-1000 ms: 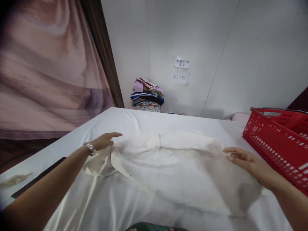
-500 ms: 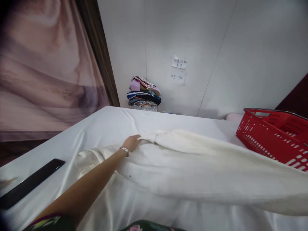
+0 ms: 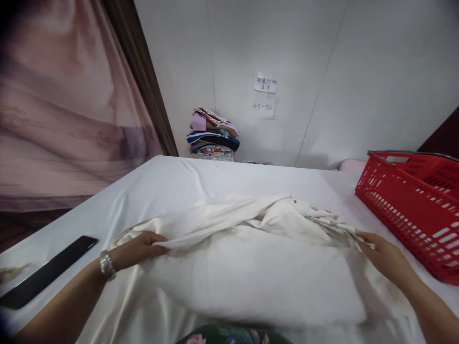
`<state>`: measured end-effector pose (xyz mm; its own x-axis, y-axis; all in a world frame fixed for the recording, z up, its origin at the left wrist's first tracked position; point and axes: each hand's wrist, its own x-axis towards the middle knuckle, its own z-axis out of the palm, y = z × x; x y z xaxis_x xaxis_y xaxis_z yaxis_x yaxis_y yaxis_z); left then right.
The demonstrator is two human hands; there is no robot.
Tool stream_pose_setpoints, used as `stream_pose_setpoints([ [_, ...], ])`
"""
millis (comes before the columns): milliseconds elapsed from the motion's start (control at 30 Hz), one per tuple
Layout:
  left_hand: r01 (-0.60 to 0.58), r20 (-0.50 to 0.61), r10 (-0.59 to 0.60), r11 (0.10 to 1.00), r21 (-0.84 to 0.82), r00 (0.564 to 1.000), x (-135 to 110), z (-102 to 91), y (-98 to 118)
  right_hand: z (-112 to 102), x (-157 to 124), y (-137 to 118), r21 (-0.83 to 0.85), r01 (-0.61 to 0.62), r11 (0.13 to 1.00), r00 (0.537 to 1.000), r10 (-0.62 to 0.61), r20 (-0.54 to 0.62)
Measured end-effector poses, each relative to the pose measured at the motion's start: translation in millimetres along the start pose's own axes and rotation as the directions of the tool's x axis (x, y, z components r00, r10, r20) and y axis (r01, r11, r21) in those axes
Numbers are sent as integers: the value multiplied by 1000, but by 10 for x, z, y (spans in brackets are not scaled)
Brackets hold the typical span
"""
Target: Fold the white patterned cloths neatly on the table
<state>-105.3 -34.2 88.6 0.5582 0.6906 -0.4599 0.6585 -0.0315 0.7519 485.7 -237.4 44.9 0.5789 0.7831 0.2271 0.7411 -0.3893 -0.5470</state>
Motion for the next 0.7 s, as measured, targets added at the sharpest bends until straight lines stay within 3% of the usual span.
stream_pose_setpoints([
  [67,-2,59,0,1000,25,998,-42,-26,12,202,90,-300,101,53,993,986,-68,155],
  [133,-53,33,50,995,86,998,-25,-36,59,415,153,-638,167,94,981,955,-136,263],
  [200,-91,-96,108,981,171,990,53,-1,122,627,178,-954,139,107,985,943,-145,301],
  [300,-129,-295,233,935,331,927,270,139,208,874,66,-1339,93,119,988,880,-149,451],
  [367,-152,-326,316,884,442,891,454,257,242,925,-133,-1541,195,113,974,786,-208,583],
  [400,-145,-325,334,860,490,885,549,314,248,905,-258,-1624,272,98,957,715,-258,650],
  [500,-72,-314,324,789,611,892,817,473,223,695,-629,-1778,425,36,905,462,-392,796],
  [533,-56,-309,326,763,644,893,893,518,204,601,-721,-1789,434,0,901,399,-398,826],
  [567,-45,-305,330,740,671,893,961,555,184,511,-789,-1777,433,-49,900,368,-387,846],
  [600,-36,-300,331,723,690,895,1017,580,168,432,-832,-1741,426,-107,899,362,-363,859],
  [633,-26,-296,324,714,700,898,1061,589,158,368,-852,-1681,416,-177,892,384,-327,863],
  [700,-14,-303,307,724,690,902,1107,533,171,282,-827,-1504,416,-342,843,506,-208,837],
])
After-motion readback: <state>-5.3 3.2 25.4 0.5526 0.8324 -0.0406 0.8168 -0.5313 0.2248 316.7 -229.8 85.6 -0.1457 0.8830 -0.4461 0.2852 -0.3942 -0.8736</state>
